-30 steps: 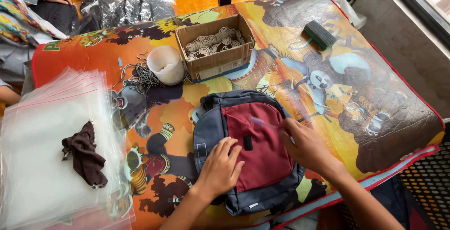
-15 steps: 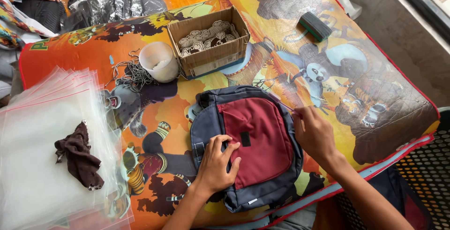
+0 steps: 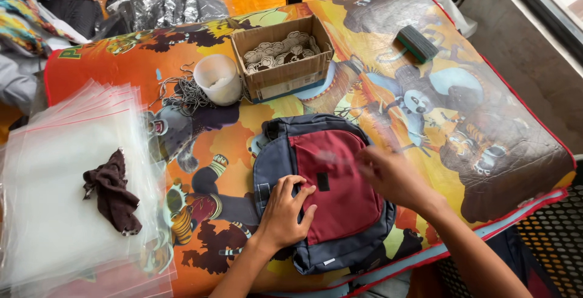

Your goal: The person attaches a keychain to a black bag, wipes a plastic bag with a cloth, and places the bag inside. They then seal the plastic bag and place it in a basket. Finally, they pick up a red and grey bag, adjust its strap, and place a small rectangular object inside.

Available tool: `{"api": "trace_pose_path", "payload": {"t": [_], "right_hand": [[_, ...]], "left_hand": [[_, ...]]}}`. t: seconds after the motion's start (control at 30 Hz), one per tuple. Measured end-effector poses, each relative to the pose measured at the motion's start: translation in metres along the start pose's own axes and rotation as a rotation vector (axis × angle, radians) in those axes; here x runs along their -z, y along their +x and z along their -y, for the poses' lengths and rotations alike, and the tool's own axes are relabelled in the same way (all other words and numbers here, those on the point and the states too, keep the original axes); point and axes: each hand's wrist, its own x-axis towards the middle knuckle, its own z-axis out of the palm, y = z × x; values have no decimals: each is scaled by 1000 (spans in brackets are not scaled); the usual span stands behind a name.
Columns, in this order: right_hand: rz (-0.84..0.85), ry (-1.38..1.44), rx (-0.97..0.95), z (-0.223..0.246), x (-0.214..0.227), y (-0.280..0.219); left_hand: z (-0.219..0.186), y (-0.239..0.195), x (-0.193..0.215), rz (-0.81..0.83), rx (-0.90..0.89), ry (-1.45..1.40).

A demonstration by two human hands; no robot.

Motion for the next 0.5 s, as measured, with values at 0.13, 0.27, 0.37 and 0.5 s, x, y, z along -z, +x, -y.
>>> {"api": "trace_pose_path", "payload": {"t": [0.13, 0.27, 0.37, 0.5], "right_hand": [[439, 48, 104, -2, -10, 33], [-130, -276, 169, -8, -18, 61], [158, -74, 127, 25, -2, 69], [-47, -358, 259, -3, -34, 86]], "left_hand": [[0, -1, 0, -78, -42, -44], [3, -7, -7, -112, -74, -23], [3, -5, -5, -126, -73, -32], [4, -5, -6, -150, -86, -63]]}}
